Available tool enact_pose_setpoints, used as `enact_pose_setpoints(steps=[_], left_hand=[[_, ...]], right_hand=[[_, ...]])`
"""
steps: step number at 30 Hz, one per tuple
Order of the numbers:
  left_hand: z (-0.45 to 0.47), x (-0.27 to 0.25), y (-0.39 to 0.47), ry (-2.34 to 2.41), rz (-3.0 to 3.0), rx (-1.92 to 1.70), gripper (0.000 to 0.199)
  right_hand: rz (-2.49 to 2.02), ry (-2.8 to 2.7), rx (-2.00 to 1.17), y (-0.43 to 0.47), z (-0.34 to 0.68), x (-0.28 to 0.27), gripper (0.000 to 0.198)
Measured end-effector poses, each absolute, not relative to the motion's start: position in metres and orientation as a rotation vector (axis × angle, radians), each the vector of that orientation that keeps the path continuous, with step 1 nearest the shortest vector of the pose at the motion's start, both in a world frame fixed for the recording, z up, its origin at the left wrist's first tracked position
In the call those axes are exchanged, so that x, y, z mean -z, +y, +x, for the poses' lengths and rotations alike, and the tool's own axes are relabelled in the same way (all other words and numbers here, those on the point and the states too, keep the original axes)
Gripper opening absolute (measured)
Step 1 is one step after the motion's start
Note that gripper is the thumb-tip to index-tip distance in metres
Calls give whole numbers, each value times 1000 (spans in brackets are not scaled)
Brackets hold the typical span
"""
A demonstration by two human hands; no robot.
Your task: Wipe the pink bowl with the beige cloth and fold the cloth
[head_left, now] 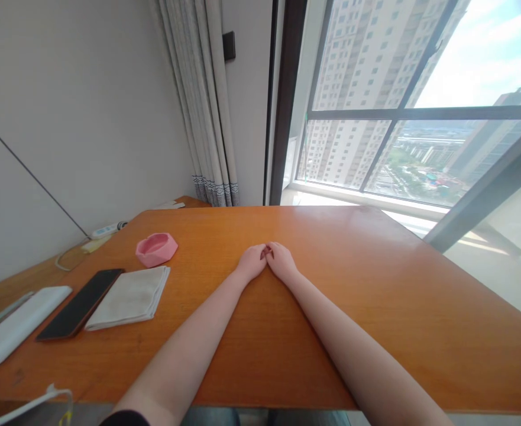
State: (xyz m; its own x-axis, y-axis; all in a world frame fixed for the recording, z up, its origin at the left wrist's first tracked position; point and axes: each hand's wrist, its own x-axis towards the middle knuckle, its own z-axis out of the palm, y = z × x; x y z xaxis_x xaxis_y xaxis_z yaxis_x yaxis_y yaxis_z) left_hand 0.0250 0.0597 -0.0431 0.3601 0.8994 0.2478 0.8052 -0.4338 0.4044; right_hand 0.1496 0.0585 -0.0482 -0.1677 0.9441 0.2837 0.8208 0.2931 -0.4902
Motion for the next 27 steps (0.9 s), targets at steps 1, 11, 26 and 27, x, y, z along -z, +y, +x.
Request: enact_pose_setpoints(steps=[1,11,26,27], left_hand=[[24,43,60,1529,2407,-649,11],[28,41,61,1529,2404,-673,15],[29,40,61,1528,2407,-647,16],[29,41,61,1529,2408,-646,17]], right_hand=[[-1571,-2030,-300,59,149,48,20],[-1581,-2019,-318,59,152,48,20],[-1600,-2033,-287,58,151,47,22],[-1598,-2033,-284,58,151,48,22]])
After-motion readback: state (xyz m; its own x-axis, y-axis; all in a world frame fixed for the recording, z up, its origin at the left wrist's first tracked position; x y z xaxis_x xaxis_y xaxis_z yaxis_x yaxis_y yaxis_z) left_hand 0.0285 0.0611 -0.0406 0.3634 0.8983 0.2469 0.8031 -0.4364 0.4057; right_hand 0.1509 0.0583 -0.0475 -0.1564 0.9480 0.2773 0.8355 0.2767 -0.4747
